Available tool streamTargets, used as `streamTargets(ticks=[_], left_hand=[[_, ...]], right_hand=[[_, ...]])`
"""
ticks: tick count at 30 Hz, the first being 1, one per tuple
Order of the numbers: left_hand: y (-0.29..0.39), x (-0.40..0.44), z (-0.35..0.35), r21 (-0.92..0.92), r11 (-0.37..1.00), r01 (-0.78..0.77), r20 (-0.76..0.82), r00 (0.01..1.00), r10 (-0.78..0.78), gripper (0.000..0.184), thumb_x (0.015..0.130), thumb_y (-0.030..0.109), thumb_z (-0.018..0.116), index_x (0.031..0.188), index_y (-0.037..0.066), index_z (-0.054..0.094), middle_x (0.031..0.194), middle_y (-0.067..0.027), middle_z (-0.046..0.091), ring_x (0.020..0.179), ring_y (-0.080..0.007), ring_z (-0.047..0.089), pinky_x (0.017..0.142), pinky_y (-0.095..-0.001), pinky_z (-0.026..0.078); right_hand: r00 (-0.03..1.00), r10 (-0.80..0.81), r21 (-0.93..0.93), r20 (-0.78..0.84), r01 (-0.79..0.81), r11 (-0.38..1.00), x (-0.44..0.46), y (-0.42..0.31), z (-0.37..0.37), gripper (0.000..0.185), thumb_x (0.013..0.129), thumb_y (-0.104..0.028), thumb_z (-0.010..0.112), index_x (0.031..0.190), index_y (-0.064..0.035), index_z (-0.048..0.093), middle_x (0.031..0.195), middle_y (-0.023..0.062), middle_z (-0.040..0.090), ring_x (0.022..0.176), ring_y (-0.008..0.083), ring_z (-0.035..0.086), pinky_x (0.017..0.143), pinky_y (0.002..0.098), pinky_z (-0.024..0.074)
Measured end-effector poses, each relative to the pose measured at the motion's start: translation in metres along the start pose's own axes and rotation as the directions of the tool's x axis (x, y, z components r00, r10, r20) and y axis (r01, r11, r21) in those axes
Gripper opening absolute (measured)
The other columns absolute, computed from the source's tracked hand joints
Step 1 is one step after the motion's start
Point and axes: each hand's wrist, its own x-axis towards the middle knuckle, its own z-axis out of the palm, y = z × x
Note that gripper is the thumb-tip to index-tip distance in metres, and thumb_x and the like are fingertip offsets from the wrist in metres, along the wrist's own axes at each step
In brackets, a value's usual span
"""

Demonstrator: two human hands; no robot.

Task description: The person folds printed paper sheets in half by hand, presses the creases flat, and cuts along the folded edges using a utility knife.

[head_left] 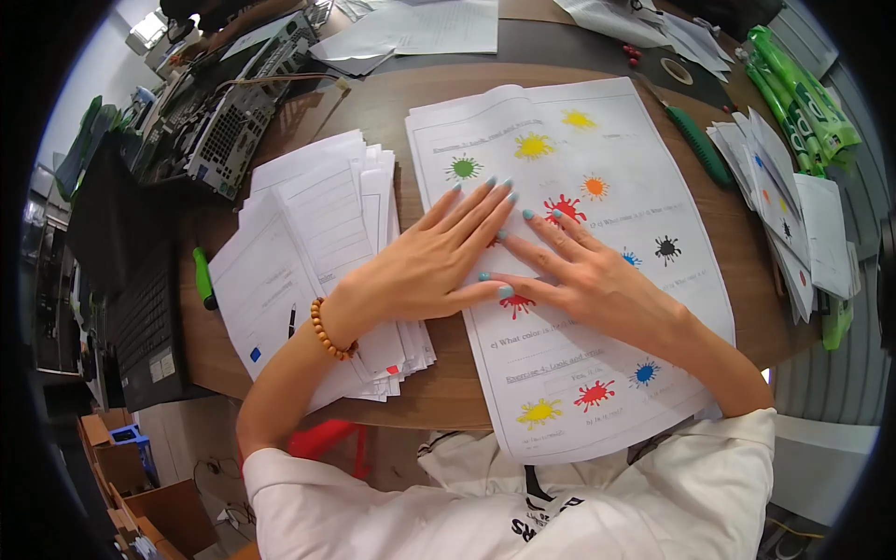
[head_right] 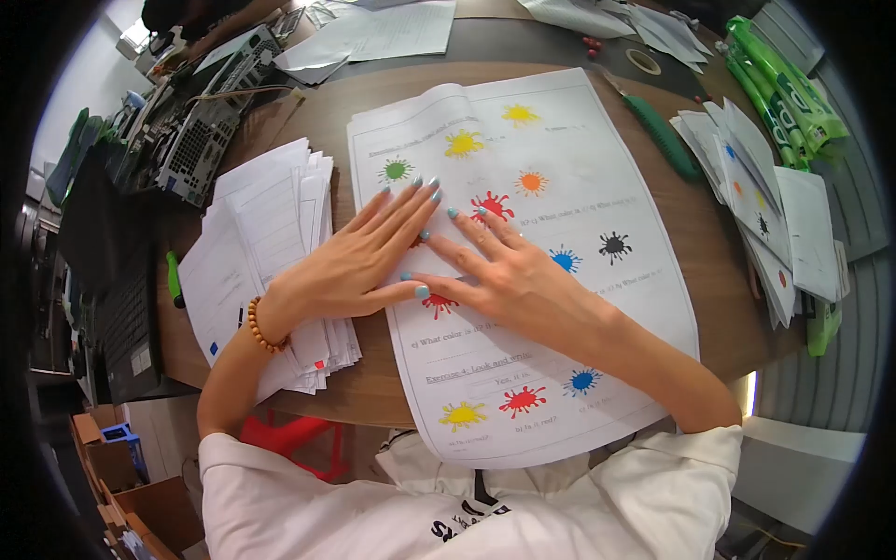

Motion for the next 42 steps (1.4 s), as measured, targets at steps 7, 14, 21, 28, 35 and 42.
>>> streamTargets(ticks=[7, 14, 21, 28, 35, 42], left_hand=[[0.002, -0.003, 0.004, 0.121, 0.987, 0.104, 0.236, 0.963, -0.131, 0.075, 0.088, 0.041, 0.047, 0.143, -0.001, 0.018, 0.150, -0.0178, 0.018, 0.139, -0.0274, 0.016, 0.114, -0.0410, 0.012], [0.004, -0.002, 0.002, 0.110, 0.988, 0.112, 0.245, 0.960, -0.136, 0.073, 0.089, 0.042, 0.046, 0.142, -0.002, 0.021, 0.149, -0.0181, 0.020, 0.139, -0.0289, 0.018, 0.114, -0.0423, 0.012], [0.005, 0.000, -0.003, 0.116, 0.987, 0.113, 0.288, 0.947, -0.142, 0.075, 0.087, 0.040, 0.047, 0.143, -0.002, 0.019, 0.150, -0.0182, 0.016, 0.140, -0.0301, 0.013, 0.114, -0.0430, 0.010], [0.009, 0.002, -0.003, 0.136, 0.984, 0.112, 0.270, 0.952, -0.145, 0.073, 0.088, 0.038, 0.047, 0.141, -0.004, 0.021, 0.148, -0.0192, 0.021, 0.139, -0.0291, 0.017, 0.114, -0.0424, 0.012], [0.009, 0.000, -0.002, 0.113, 0.983, 0.146, 0.246, 0.954, -0.170, 0.074, 0.086, 0.036, 0.050, 0.141, -0.004, 0.020, 0.149, -0.0194, 0.020, 0.139, -0.0294, 0.016, 0.114, -0.0423, 0.011], [0.011, 0.000, -0.004, 0.101, 0.980, 0.173, 0.273, 0.942, -0.194, 0.074, 0.086, 0.035, 0.049, 0.142, -0.004, 0.017, 0.149, -0.0189, 0.018, 0.139, -0.0290, 0.015, 0.114, -0.0422, 0.010]], right_hand=[[0.945, 0.260, 0.308, 0.196, -0.312, 0.899, -0.037, 0.003, -0.017, 0.072, 0.082, -0.030, 0.059, 0.135, 0.0085, 0.029, 0.145, 0.0242, 0.024, 0.137, 0.0348, 0.020, 0.113, 0.0445, 0.0178], [0.925, 0.277, 0.059, 0.259, -0.301, 0.952, -0.031, 0.020, -0.027, 0.063, 0.094, -0.044, 0.041, 0.134, 0.0043, 0.036, 0.144, 0.0173, 0.032, 0.137, 0.0278, 0.024, 0.111, 0.0491, 0.0165], [0.913, 0.294, 0.075, 0.283, -0.327, 0.942, 0.051, 0.105, 0.015, 0.048, 0.099, -0.030, 0.026, 0.142, -0.0075, 0.030, 0.149, 0.0086, 0.025, 0.140, 0.0265, 0.013, 0.112, 0.0515, 0.0101], [0.866, 0.404, 0.091, 0.296, -0.446, 0.890, 0.095, 0.138, 0.034, 0.054, 0.099, -0.038, 0.022, 0.142, -0.0061, 0.026, 0.150, 0.0112, 0.020, 0.140, 0.0280, 0.011, 0.112, 0.0537, 0.0099], [0.907, 0.419, 0.162, 0.031, -0.418, 0.894, 0.003, 0.074, 0.035, 0.052, 0.098, -0.036, 0.029, 0.139, -0.0035, 0.034, 0.147, 0.0111, 0.029, 0.140, 0.0272, 0.016, 0.111, 0.0535, 0.0111], [0.889, 0.453, 0.056, 0.071, -0.457, 0.888, -0.063, 0.006, -0.009, 0.044, 0.094, -0.029, 0.044, 0.137, -0.0190, 0.041, 0.145, 0.0048, 0.034, 0.137, 0.0258, 0.025, 0.109, 0.0574, 0.0150]])
